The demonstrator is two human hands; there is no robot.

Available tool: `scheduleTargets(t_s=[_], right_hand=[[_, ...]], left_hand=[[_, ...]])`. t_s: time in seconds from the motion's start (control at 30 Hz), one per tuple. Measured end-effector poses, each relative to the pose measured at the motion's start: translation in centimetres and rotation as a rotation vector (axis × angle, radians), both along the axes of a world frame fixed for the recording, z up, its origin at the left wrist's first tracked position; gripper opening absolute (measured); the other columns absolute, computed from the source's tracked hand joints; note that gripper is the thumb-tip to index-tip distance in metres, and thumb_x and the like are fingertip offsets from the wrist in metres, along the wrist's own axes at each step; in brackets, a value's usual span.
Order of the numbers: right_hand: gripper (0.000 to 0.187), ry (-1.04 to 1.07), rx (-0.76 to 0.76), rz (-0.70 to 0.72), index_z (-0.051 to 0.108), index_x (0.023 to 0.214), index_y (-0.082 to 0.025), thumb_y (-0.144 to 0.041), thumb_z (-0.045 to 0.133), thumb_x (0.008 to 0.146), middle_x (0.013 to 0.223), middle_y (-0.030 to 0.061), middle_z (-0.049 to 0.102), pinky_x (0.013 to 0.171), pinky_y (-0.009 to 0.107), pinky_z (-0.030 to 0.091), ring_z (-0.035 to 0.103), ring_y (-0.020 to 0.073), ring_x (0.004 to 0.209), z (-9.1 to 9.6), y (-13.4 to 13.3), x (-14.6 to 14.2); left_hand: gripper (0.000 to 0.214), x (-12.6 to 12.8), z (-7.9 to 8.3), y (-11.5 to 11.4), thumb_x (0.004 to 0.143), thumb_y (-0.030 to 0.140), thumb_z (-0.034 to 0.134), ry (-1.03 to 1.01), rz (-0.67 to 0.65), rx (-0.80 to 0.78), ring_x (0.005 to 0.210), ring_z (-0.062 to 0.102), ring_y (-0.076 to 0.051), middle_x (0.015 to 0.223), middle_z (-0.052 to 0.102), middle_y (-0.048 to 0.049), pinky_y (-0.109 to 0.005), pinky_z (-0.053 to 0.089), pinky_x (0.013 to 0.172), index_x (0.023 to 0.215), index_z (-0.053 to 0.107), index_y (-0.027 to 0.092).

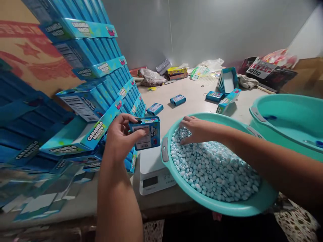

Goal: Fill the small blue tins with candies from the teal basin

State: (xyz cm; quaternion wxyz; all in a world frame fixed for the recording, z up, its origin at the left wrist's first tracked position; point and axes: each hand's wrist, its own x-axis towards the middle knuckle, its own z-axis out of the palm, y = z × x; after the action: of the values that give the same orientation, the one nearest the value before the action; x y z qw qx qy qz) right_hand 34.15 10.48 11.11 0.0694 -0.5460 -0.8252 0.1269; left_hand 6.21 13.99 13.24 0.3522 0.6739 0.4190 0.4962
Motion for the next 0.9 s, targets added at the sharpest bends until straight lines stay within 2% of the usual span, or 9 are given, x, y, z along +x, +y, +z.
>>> scheduleTargets(t_s=[0.13,0.23,0.37,0.43,0.6,0.7,0.8,0.9], right_hand=[[0.065,-0.037,-0.084,0.05,0.062,0.123,-0.016,-0.055,0.076,0.072,0.123,0.013,0.06,0.087,0.039,0.046,0.059,0.0297,0.106,1.2,0.0,0.3],[0.054,-0.081,-0.181,0.086,0.067,0.116,-0.019,-0.049,0.076,0.073,0.115,0.0093,0.066,0.078,0.035,0.045,0.061,0.0261,0.097,1.6,0.0,0.4],[0.043,-0.085,-0.23,0.103,0.071,0.109,-0.024,-0.047,0.075,0.073,0.103,0.0051,0.072,0.072,0.033,0.042,0.062,0.0233,0.088,1.0,0.0,0.3],[0.039,-0.045,-0.209,0.102,0.073,0.107,-0.024,-0.043,0.077,0.072,0.1,0.0042,0.073,0.068,0.031,0.041,0.062,0.0215,0.084,0.7,0.0,0.3],[0.022,0.027,-0.161,0.129,0.077,0.096,-0.022,-0.029,0.074,0.076,0.092,0.0033,0.074,0.064,0.029,0.04,0.061,0.0166,0.075,1.1,-0.1,0.6],[0.016,0.067,-0.101,0.141,0.078,0.093,-0.024,-0.026,0.071,0.078,0.082,0.0005,0.072,0.062,0.028,0.039,0.058,0.0134,0.067,1.6,-0.1,0.9],[0.019,0.123,-0.067,0.073,0.078,0.095,-0.026,-0.029,0.071,0.078,0.076,-0.0015,0.07,0.059,0.028,0.039,0.056,0.0126,0.061,2.1,-0.1,1.1],[0.019,0.165,-0.013,-0.001,0.078,0.095,-0.026,-0.03,0.07,0.079,0.076,-0.0012,0.07,0.061,0.029,0.041,0.058,0.0133,0.063,2.7,-0.3,1.4]], left_hand=[[0.034,-0.4,-1.0,-1.0,0.061,0.038,0.076,0.414,-0.001,-0.05,0.081,0.061,-0.019,0.085,0.062,0.0003,-0.029,0.049,0.066,0.075,0.049,0.022],[0.027,-0.2,-1.4,-1.1,0.068,0.038,0.071,0.668,0.01,-0.065,0.092,0.062,-0.024,0.092,0.065,-0.0013,-0.035,0.051,0.078,0.086,0.056,0.023],[0.048,0.3,-1.9,-1.2,0.073,0.036,0.069,0.552,-0.108,-0.074,0.115,0.06,-0.027,0.121,0.065,-0.0066,-0.041,0.051,0.095,0.118,0.056,0.025],[0.051,0.5,-2.0,-1.3,0.076,0.037,0.069,0.472,-0.113,0.005,0.117,0.06,-0.027,0.127,0.063,-0.0073,-0.042,0.051,0.097,0.123,0.054,0.026],[0.029,1.0,-2.3,-1.3,0.088,0.041,0.061,0.445,0.122,0.375,0.108,0.063,-0.023,0.115,0.067,-0.0068,-0.039,0.049,0.096,0.112,0.062,0.024],[0.031,0.9,-2.6,-1.0,0.093,0.042,0.056,0.4,0.163,0.436,0.105,0.064,-0.021,0.112,0.068,-0.0072,-0.037,0.049,0.094,0.117,0.059,0.022],[0.032,0.8,-2.8,-1.1,0.095,0.04,0.053,0.346,0.179,0.467,0.103,0.065,-0.02,0.106,0.07,-0.0053,-0.034,0.05,0.093,0.121,0.056,0.022],[0.027,1.0,-2.9,-1.3,0.095,0.038,0.053,0.349,0.206,0.504,0.099,0.065,-0.019,0.1,0.071,-0.0036,-0.032,0.05,0.089,0.117,0.059,0.023]])
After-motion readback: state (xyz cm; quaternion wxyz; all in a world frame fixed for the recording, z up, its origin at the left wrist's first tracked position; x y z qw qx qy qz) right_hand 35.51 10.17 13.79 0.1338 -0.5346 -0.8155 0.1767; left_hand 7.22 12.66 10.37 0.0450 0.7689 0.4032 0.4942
